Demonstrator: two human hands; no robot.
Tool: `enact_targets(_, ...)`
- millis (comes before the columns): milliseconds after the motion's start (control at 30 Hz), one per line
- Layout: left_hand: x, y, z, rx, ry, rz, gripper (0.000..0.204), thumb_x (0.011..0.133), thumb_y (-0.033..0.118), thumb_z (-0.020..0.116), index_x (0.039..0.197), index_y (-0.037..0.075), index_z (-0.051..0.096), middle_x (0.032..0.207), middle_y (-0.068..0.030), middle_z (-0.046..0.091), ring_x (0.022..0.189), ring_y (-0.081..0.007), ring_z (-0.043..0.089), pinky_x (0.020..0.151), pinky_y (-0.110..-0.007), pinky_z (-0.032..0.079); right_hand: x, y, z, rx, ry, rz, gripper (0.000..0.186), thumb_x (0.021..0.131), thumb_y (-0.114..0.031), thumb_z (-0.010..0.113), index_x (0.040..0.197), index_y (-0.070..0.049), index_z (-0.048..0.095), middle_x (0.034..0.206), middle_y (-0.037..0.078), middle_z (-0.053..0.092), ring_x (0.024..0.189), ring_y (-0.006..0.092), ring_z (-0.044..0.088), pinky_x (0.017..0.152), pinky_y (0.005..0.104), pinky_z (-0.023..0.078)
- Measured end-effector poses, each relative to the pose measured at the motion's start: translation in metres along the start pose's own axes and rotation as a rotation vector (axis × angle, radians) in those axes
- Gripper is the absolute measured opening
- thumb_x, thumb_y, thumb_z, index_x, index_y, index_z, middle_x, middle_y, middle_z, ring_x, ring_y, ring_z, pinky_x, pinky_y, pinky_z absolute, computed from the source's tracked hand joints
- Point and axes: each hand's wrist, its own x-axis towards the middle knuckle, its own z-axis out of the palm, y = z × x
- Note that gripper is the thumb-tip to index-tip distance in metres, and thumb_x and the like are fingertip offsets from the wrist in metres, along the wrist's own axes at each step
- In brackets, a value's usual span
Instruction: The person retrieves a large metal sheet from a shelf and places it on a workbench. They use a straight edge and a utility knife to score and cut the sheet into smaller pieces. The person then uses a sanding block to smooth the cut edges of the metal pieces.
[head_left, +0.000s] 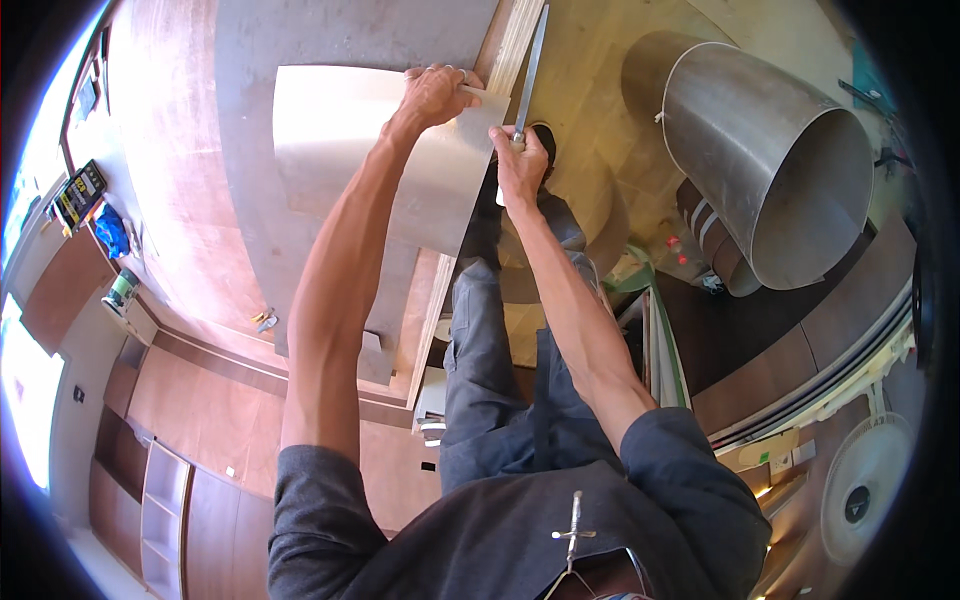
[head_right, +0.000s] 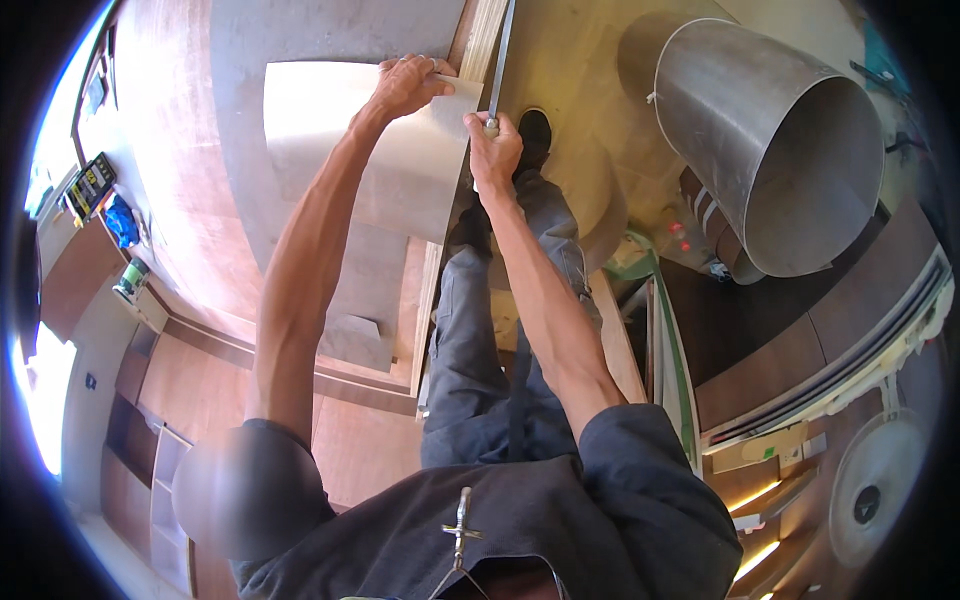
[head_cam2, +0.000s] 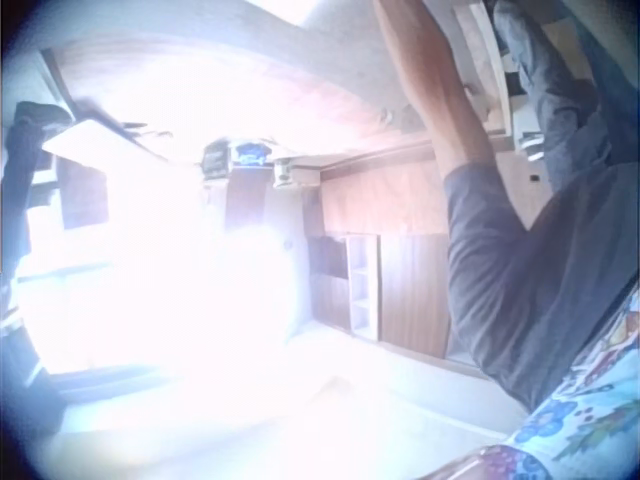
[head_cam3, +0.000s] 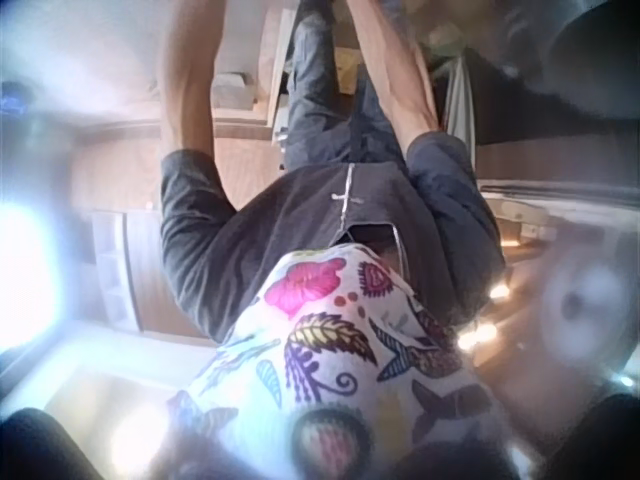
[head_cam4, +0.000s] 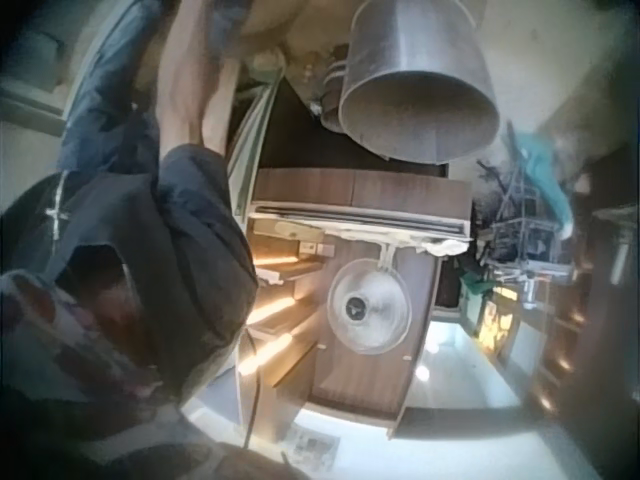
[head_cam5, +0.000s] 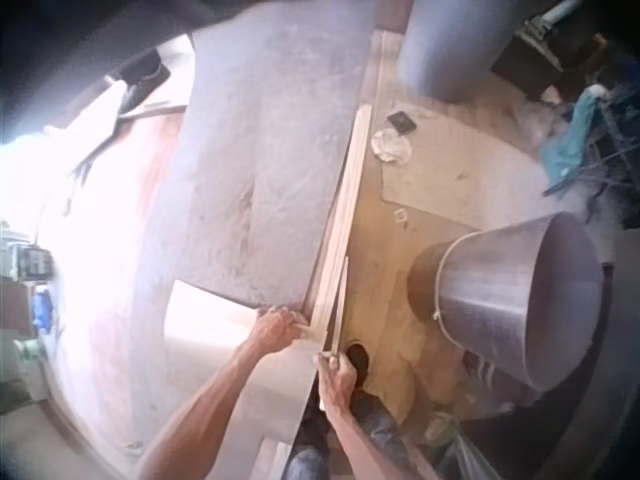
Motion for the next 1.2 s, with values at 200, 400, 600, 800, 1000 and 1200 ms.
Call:
enact_targets(200,0.007,0.006,-0.001,0.056,0.000,-0.031,0.025,0.086,0.035,0.073,0.107,0.022,0.075,0.098,-0.0082,0.073,0.109,-0.0282,0.063,0.101,-0.049,0.036,0.006,0.003,0.001,-0.008,0.037,0.014,0.020,0.084,-0.021,0.078,0.085,-0.002,0.071,0.066,0.002,0.062,0.060,0.0102,0.055,0.059,0.0308,0.047)
enact_targets(400,0.004,0.012,0.005,0.163,0.039,-0.034,0.028,0.089,0.038,0.072,0.113,0.023,0.073,0.104,-0.0080,0.071,0.113,-0.0278,0.061,0.105,-0.052,0.035,0.002,0.002,0.004,-0.009,0.091,0.027,0.019,0.085,-0.019,0.079,0.085,-0.002,0.070,0.066,-0.001,0.057,0.060,0.0094,0.049,0.057,0.0295,0.043)
enact_targets(600,0.001,0.017,0.011,0.259,0.106,-0.025,0.030,0.089,0.037,0.072,0.115,0.022,0.072,0.107,-0.0095,0.071,0.116,-0.0285,0.060,0.108,-0.055,0.034,0.001,0.000,0.004,-0.028,0.105,-0.009,0.022,0.085,-0.019,0.080,0.085,-0.001,0.068,0.065,-0.002,0.055,0.059,0.0083,0.047,0.055,0.0287,0.041)
enact_targets(800,0.013,0.020,0.012,0.341,-0.111,-0.014,0.049,0.089,0.044,0.070,0.125,0.012,0.065,0.125,-0.0109,0.068,0.126,-0.0297,0.058,0.111,-0.068,0.029,0.008,0.015,0.000,-0.130,0.073,-0.094,0.022,0.086,-0.022,0.080,0.086,-0.002,0.069,0.064,0.002,0.061,0.058,0.0096,0.054,0.055,0.0294,0.044)
enact_targets(1000,0.011,0.023,0.002,0.279,-0.118,-0.022,0.055,0.090,0.051,0.070,0.120,0.006,0.069,0.114,-0.0188,0.072,0.116,-0.0368,0.064,0.100,-0.054,0.045,-0.008,0.036,-0.014,0.118,-0.084,0.069,0.027,0.090,-0.026,0.077,0.093,-0.001,0.067,0.078,0.003,0.066,0.068,0.0100,0.063,0.062,0.0256,0.053)
enact_targets(1200,0.005,0.002,0.008,0.215,-0.095,-0.004,0.060,0.087,0.049,0.074,0.127,0.005,0.065,0.114,-0.0207,0.071,0.112,-0.0359,0.066,0.097,-0.050,0.050,-0.149,0.121,-0.052,0.321,0.029,0.257,0.016,0.091,-0.015,0.073,0.096,-0.003,0.064,0.079,0.002,0.064,0.070,0.0076,0.060,0.059,0.0227,0.047)
